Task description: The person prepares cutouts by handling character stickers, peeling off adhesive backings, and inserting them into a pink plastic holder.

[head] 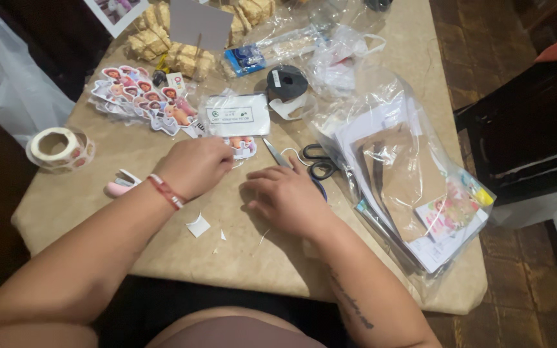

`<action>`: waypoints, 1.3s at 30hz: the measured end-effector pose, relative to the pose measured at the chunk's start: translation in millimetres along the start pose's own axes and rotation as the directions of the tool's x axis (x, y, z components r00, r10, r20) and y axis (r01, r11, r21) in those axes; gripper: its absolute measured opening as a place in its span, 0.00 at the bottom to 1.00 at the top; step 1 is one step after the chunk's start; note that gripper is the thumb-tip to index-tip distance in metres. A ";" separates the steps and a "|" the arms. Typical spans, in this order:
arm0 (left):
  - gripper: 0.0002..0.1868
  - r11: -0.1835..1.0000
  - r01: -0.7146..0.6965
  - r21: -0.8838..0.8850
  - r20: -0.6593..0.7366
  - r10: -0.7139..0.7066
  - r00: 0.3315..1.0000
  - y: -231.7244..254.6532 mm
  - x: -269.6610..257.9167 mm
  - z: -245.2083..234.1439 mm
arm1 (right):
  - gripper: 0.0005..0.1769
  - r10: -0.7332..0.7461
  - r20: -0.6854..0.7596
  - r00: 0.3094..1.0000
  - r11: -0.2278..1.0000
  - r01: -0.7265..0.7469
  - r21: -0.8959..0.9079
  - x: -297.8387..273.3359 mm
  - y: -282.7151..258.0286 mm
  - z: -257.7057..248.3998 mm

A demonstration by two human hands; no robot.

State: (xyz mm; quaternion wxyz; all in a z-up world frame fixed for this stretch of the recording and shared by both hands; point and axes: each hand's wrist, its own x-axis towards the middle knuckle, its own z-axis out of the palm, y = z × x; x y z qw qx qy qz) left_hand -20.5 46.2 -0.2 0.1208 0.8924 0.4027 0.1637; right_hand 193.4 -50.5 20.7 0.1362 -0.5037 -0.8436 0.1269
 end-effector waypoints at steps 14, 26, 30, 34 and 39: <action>0.13 0.844 0.492 -0.213 -0.461 -0.531 0.711 -117.5 9.0 -65.0 | 0.21 0.041 -0.056 0.998 0.999 -0.040 0.020 -0.6 4.2 -0.8; 0.17 0.880 0.474 -0.011 -0.295 -0.456 0.840 -160.1 25.1 -24.8 | 0.23 -0.024 -0.037 0.999 0.995 0.027 0.091 1.5 6.8 -1.5; 0.08 0.880 0.473 -0.035 -0.308 -0.460 0.833 -160.1 26.9 -31.0 | 0.23 -0.028 -0.041 0.999 0.996 0.031 0.086 0.4 7.6 -0.6; 0.11 0.928 0.369 -0.046 -0.388 -0.357 0.849 -122.2 12.3 -65.3 | 0.23 0.012 -0.021 1.000 0.996 -0.010 0.086 1.5 7.1 -0.5; 0.07 0.928 0.183 -0.325 -0.421 -0.315 0.851 -38.8 -17.3 -91.8 | 0.18 0.029 -0.238 0.971 0.996 -0.008 0.089 -5.0 3.6 -11.4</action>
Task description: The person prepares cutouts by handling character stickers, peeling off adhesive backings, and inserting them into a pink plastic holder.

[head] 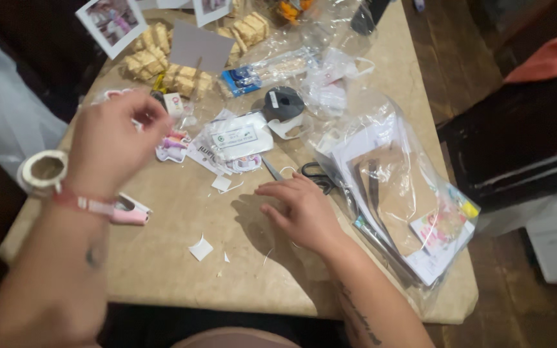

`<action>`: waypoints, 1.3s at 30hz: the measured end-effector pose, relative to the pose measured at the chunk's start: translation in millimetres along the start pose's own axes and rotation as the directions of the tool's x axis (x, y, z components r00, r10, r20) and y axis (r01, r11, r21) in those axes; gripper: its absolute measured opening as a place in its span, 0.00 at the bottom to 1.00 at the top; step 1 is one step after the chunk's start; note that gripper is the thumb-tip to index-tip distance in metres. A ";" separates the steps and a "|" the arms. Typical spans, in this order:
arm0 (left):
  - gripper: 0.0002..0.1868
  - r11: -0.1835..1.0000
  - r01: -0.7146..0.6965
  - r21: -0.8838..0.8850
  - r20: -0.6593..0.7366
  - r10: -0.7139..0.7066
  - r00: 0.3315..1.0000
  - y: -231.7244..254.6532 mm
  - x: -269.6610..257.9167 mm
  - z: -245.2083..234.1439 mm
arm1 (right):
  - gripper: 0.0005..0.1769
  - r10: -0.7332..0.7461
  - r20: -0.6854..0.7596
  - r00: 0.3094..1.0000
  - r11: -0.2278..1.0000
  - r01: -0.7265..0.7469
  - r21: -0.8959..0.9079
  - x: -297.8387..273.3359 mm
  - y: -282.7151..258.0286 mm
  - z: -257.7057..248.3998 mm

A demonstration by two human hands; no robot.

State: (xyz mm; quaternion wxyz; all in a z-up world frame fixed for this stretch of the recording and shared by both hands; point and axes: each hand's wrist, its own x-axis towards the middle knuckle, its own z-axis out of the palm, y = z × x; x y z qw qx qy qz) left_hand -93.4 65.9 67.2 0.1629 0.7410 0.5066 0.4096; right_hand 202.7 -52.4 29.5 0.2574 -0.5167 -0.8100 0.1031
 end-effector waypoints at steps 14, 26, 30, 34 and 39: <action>0.12 0.833 0.206 -0.513 0.518 0.110 0.848 55.4 -56.4 63.4 | 0.09 0.364 0.218 0.906 0.317 -0.340 0.885 -9.9 1.2 25.5; 0.06 0.675 0.109 -0.730 0.091 -0.062 0.994 5.6 -15.1 34.3 | 0.09 0.273 0.002 0.962 0.894 -0.254 0.369 6.0 -19.7 49.1; 0.06 0.610 0.099 -0.786 0.075 -0.065 0.995 -13.5 3.7 12.7 | 0.22 -0.072 0.174 0.982 0.992 0.051 0.118 28.7 -68.6 62.2; 0.06 0.389 0.106 -0.915 0.062 -0.124 0.990 -36.5 14.4 9.2 | 0.39 -0.036 0.174 0.984 0.999 0.034 0.013 65.7 -105.2 82.1; 0.05 0.237 0.227 -0.945 0.188 -0.176 0.966 -52.9 10.8 20.4 | 0.26 -0.058 0.082 0.995 0.997 0.061 -0.040 99.7 -118.2 112.9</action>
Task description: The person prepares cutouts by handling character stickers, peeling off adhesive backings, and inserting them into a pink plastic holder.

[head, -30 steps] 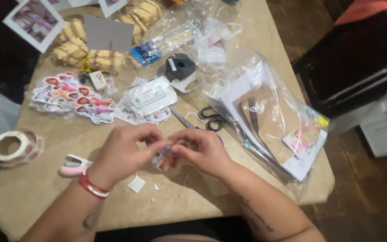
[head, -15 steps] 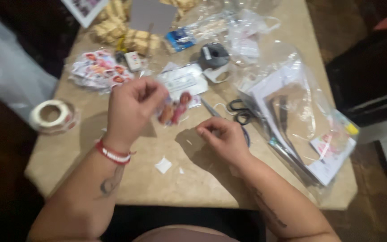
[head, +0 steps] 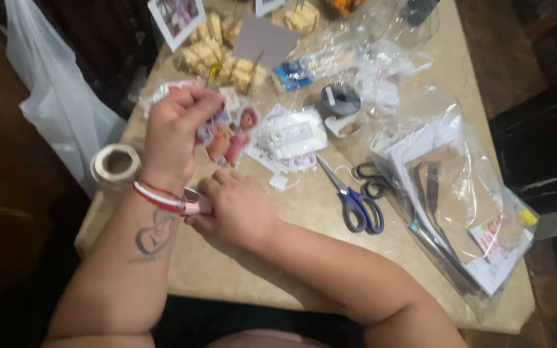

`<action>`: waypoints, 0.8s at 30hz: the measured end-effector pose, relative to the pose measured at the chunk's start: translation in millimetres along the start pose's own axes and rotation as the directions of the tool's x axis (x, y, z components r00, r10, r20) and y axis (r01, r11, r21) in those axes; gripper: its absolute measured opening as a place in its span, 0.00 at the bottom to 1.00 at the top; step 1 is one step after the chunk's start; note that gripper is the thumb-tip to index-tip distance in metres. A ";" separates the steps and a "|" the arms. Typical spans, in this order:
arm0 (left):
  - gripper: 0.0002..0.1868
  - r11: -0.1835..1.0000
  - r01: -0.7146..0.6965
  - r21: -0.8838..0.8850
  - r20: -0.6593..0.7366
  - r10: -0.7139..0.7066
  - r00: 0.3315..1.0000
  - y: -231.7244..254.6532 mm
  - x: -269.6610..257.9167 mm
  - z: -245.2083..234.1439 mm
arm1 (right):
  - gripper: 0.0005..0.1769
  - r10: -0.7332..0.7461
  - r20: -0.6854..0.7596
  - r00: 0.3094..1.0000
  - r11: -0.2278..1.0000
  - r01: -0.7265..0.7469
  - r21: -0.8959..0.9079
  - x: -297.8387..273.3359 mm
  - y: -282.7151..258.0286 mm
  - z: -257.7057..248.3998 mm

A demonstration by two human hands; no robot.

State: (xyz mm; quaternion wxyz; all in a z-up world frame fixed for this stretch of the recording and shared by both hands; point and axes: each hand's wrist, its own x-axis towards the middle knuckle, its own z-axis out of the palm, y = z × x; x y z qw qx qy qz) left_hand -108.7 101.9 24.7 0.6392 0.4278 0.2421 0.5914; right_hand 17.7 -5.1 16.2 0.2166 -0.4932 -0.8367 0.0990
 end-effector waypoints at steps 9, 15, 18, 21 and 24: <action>0.04 0.999 0.027 -0.042 -0.009 -0.027 1.000 -7.0 -3.4 4.4 | 0.24 0.317 0.200 0.927 0.737 -0.373 0.563 -41.8 77.0 -22.6; 0.08 0.992 0.104 0.069 0.057 -0.108 0.992 -26.5 -14.3 21.6 | 0.22 0.491 0.228 0.841 -0.042 -0.239 0.970 -80.6 145.0 -30.5; 0.08 0.948 0.046 0.315 0.052 -0.066 0.996 -41.4 -18.4 33.3 | 0.27 0.490 0.297 0.820 -0.340 -0.134 0.931 -86.1 160.6 -36.6; 0.09 0.869 0.032 0.493 0.069 -0.075 0.995 -54.4 -24.0 41.1 | 0.31 0.458 0.334 0.824 -0.439 -0.117 0.891 -87.8 168.5 -43.7; 0.09 0.872 0.095 0.480 0.125 -0.175 0.977 -62.7 -32.0 46.7 | 0.30 0.530 0.331 0.781 -0.435 -0.085 0.896 -84.1 160.3 -49.4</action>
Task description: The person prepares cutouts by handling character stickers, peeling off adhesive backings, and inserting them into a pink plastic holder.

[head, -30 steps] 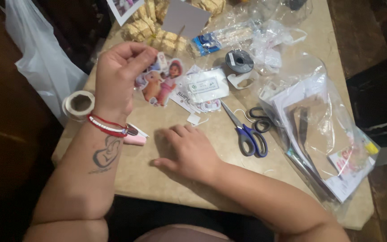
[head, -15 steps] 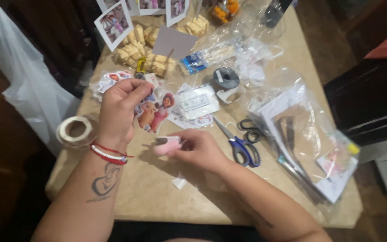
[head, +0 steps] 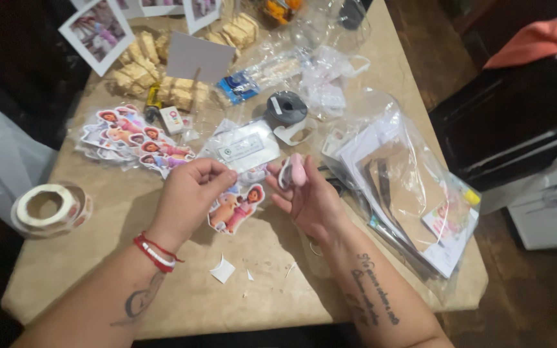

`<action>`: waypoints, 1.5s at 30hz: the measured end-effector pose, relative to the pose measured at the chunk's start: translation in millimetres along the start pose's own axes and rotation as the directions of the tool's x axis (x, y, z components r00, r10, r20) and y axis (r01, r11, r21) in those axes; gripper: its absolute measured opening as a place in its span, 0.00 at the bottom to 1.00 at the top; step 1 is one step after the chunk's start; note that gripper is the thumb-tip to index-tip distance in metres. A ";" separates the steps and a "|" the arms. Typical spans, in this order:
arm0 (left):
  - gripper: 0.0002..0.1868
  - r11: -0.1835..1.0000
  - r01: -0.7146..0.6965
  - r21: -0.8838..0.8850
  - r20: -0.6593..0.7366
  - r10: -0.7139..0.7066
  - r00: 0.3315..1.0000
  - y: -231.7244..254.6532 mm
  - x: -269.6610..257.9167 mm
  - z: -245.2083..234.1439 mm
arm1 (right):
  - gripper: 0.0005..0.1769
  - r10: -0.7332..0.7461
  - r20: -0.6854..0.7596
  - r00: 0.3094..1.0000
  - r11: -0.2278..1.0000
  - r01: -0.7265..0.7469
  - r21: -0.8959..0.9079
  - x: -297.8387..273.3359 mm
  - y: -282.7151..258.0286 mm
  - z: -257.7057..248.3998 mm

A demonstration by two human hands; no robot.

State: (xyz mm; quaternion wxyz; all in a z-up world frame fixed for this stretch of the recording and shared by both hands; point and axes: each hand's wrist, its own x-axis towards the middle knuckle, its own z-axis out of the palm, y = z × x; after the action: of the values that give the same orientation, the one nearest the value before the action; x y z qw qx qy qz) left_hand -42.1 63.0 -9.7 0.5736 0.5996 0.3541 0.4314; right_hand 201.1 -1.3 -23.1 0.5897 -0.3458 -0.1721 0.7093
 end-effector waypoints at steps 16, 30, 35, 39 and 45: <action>0.07 0.974 0.207 0.093 0.148 -0.219 0.964 2.4 -21.2 18.4 | 0.25 0.112 -0.110 0.988 0.988 -0.122 -0.091 -9.3 20.7 22.6; 0.08 0.981 0.167 0.098 0.101 -0.176 0.979 -9.0 -12.8 10.0 | 0.18 0.056 0.053 0.997 0.988 -0.048 -0.144 -18.5 18.3 24.8; 0.08 0.976 0.155 0.155 0.068 -0.167 0.984 -5.3 -13.3 11.1 | 0.18 0.082 0.095 0.992 0.988 -0.068 -0.142 -16.3 18.5 19.3; 0.07 0.980 0.135 0.147 0.067 -0.146 0.987 -2.7 -13.5 11.3 | 0.21 0.090 0.169 0.981 0.985 -0.063 -0.158 -16.2 16.0 21.5; 0.08 0.975 0.171 0.144 0.053 -0.180 0.982 -4.0 -12.7 8.5 | 0.23 0.052 0.149 0.987 0.985 -0.027 -0.169 -15.3 17.9 19.2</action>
State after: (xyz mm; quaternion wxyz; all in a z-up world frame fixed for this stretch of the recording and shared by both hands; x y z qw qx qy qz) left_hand -38.8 48.5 -14.8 0.5778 0.6182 0.4158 0.3332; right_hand 176.0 -17.2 -16.9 0.5295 -0.3418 -0.2687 0.7284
